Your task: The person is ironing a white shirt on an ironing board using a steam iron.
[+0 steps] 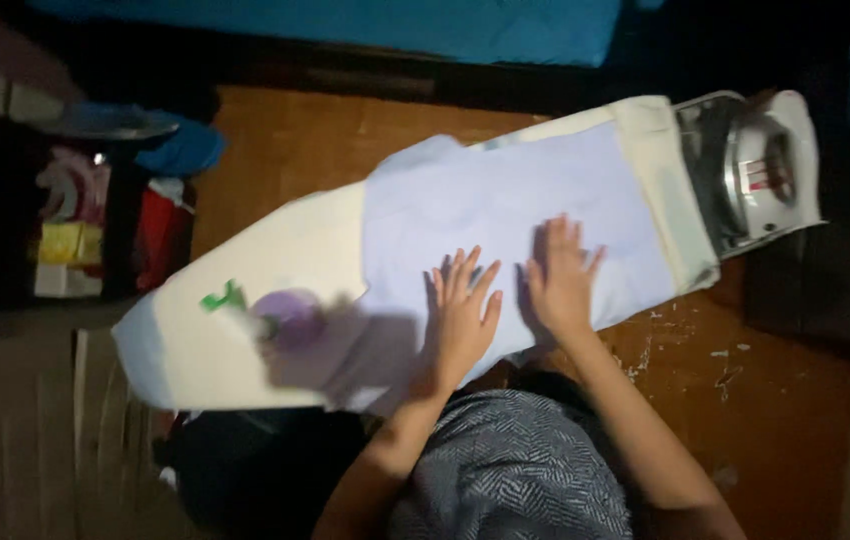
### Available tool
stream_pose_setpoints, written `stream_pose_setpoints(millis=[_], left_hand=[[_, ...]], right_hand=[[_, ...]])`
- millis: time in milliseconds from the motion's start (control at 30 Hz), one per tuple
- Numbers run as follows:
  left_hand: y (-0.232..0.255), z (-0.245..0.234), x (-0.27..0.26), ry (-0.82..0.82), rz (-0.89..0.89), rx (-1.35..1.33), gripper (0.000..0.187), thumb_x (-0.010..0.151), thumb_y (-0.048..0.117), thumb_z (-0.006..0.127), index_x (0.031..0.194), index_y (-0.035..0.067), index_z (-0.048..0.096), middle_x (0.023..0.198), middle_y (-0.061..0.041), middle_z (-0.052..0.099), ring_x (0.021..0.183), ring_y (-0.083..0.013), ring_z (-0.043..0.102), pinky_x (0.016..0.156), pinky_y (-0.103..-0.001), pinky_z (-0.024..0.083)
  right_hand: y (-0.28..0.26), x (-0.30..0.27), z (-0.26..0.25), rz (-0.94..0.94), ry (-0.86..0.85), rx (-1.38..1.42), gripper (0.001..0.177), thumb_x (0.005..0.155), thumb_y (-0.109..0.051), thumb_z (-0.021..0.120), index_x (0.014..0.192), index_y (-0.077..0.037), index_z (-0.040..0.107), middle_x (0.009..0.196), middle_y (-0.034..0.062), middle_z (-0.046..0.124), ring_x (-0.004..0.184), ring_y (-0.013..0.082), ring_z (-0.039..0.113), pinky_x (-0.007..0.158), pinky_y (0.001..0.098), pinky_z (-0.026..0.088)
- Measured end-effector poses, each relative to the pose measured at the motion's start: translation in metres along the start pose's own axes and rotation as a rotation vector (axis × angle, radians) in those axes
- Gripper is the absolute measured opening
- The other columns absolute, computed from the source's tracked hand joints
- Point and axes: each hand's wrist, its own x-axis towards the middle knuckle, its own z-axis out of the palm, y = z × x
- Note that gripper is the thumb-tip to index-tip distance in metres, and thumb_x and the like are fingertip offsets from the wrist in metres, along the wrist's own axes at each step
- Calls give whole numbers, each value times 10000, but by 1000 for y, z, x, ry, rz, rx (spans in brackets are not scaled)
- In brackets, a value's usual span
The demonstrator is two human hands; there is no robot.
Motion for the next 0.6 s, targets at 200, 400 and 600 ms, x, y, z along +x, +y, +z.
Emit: stream_pose_setpoints(millis=[200,400,600], left_hand=[[36,99,42,-79,39,188,574,995,355,603,1533,180,501,1654,-143,358,1537,-376,308,1207,-669,184],[32,127,47,-18,27,392,683,988,433,618,1576,153,412,1656,-186,322,1526,-397,292,1179,-690,211],[55,167,69,-11,-110,346,777,878,315,676,1538,39,371,1610,-195,357,1509,-419,290,1151,-697,162]], right_hand=[[103,11,-7,118,-7,-186,823,997,-431,545,1623,-7,220,1699,197,171,1572,369,121,1195,687,-37],[168,34,-56,134,154,58,846,886,-344,699,1583,-40,329,1652,218,292,1556,402,213,1211,678,-3],[332,86,-168,184,493,96,732,877,-91,798,1532,2,482,1479,233,533,1366,433,485,1185,482,376]])
